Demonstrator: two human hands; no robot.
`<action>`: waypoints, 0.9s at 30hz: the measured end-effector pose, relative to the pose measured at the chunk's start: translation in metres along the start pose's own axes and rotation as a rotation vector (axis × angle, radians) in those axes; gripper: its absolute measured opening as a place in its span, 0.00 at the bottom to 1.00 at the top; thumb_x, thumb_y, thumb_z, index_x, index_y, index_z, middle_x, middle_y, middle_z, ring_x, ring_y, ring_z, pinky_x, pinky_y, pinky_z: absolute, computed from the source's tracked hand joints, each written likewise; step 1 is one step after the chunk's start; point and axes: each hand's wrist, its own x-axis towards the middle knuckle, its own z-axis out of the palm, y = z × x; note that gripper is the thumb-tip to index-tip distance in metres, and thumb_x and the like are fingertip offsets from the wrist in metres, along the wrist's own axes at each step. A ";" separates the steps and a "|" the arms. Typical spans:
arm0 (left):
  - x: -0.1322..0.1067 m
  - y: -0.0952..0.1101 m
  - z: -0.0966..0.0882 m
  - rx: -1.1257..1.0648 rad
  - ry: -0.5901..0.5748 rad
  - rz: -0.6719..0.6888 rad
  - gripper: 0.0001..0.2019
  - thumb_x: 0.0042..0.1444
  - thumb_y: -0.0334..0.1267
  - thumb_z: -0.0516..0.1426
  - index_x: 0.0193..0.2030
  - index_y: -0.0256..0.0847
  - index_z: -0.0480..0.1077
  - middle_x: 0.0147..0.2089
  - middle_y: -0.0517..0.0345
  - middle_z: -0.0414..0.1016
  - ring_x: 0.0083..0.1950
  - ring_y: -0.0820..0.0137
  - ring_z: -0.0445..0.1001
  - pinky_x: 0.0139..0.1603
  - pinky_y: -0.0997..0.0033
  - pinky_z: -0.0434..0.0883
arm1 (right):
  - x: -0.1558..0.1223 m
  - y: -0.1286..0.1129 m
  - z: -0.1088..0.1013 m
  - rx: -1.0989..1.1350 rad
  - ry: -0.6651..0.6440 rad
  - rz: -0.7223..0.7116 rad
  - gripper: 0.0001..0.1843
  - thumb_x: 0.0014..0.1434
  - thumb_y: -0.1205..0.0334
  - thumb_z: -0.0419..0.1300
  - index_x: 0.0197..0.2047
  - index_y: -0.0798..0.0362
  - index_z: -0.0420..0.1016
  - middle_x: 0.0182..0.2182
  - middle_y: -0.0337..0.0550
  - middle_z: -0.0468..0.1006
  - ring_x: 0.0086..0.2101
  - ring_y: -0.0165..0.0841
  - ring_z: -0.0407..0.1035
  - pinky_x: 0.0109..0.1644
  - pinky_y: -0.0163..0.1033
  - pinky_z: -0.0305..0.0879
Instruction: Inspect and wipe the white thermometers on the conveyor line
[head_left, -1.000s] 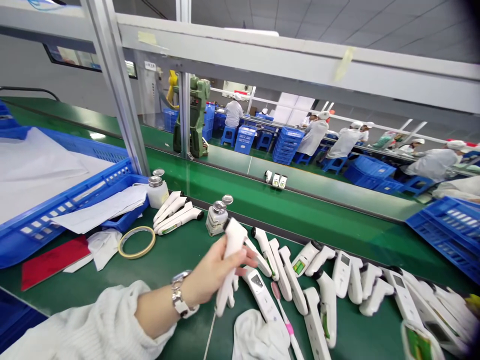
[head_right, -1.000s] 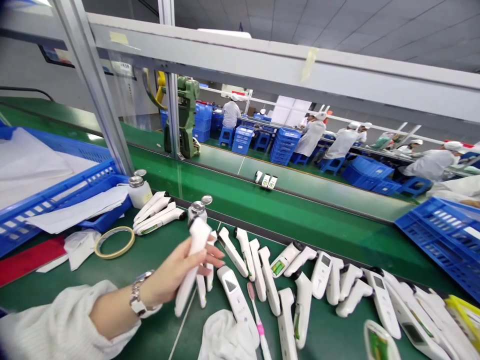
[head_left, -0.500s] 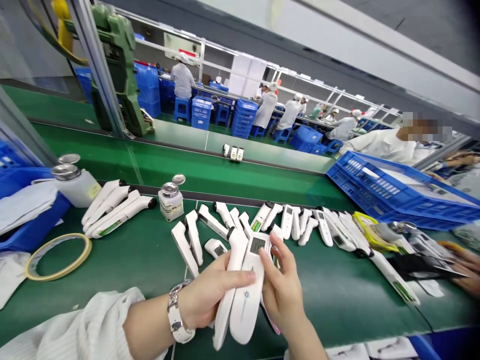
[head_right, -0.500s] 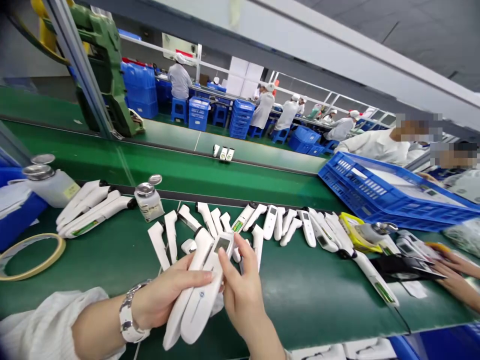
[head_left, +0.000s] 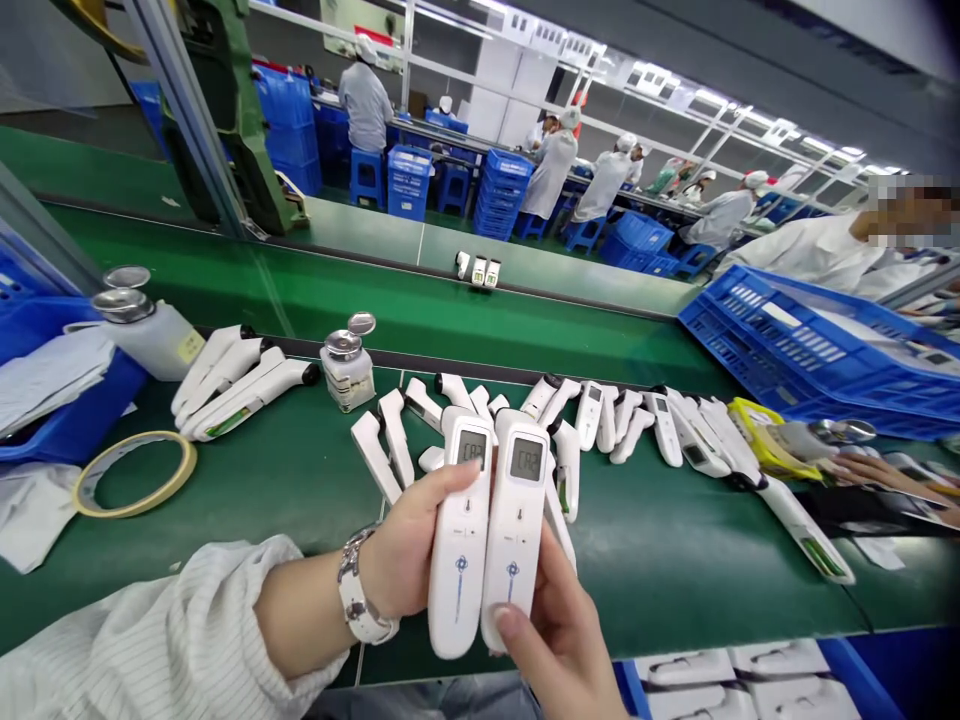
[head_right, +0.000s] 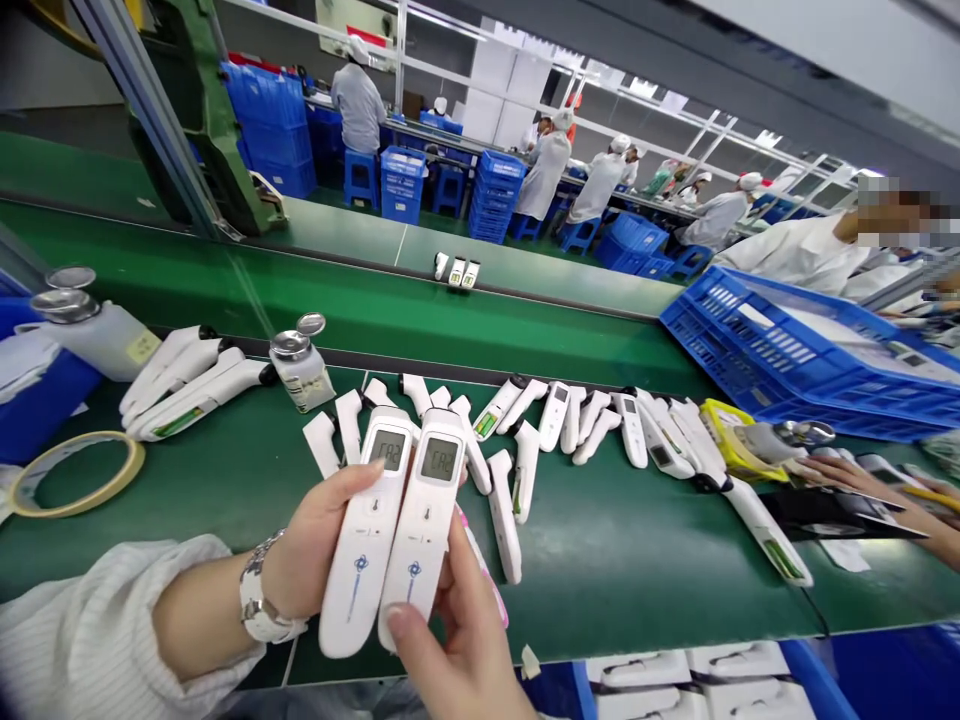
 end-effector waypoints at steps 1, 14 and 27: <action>-0.001 0.000 0.000 -0.034 -0.043 -0.013 0.37 0.46 0.59 0.53 0.54 0.29 0.64 0.44 0.37 0.73 0.45 0.49 0.72 0.51 0.47 0.63 | -0.001 0.000 0.000 0.013 -0.002 -0.007 0.33 0.59 0.58 0.60 0.64 0.36 0.54 0.55 0.40 0.72 0.49 0.37 0.71 0.48 0.38 0.72; -0.006 0.000 0.007 -0.121 -0.189 0.031 0.41 0.49 0.68 0.45 0.57 0.34 0.64 0.44 0.40 0.75 0.46 0.50 0.72 0.48 0.53 0.64 | -0.011 -0.002 0.001 -0.069 -0.023 -0.046 0.34 0.59 0.60 0.59 0.64 0.32 0.50 0.56 0.40 0.70 0.49 0.40 0.72 0.45 0.41 0.73; -0.006 0.001 0.007 -0.201 -0.218 0.012 0.40 0.52 0.66 0.45 0.56 0.32 0.65 0.41 0.45 0.76 0.41 0.60 0.74 0.45 0.62 0.68 | -0.017 0.011 -0.011 -0.033 -0.110 -0.004 0.40 0.57 0.59 0.62 0.65 0.30 0.44 0.63 0.36 0.59 0.57 0.40 0.62 0.51 0.40 0.69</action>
